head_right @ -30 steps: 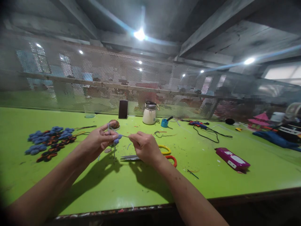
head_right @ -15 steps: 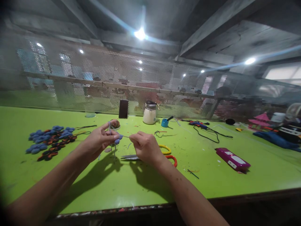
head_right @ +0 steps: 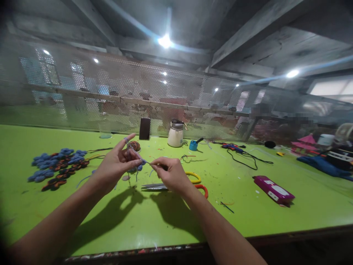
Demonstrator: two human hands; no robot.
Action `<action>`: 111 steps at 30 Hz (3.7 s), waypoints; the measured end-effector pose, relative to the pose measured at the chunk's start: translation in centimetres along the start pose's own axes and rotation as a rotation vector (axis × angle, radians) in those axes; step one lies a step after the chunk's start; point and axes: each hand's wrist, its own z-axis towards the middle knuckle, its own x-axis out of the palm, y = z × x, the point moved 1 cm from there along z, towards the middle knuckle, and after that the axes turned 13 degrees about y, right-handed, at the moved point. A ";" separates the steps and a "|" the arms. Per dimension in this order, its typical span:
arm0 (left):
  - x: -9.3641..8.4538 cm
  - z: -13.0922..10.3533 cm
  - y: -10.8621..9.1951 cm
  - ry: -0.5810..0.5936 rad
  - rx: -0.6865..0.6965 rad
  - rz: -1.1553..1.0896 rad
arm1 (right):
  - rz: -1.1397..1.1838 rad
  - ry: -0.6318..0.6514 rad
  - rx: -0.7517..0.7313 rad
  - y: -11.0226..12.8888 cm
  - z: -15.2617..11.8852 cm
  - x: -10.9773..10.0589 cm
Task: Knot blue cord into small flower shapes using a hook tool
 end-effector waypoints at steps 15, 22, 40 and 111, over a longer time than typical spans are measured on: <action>0.5 -0.2 -0.5 0.002 0.008 -0.009 | 0.540 0.116 0.175 0.6 0.0 0.8; 0.5 -0.4 -0.3 0.016 0.012 0.057 | 0.820 0.264 0.244 0.3 0.0 0.9; 0.3 -0.2 0.1 0.008 -0.048 -0.065 | 0.832 0.149 0.229 0.5 0.0 1.8; -0.2 -0.7 -1.1 -0.011 -0.180 -0.417 | -0.167 -0.137 -0.152 1.1 -0.6 0.6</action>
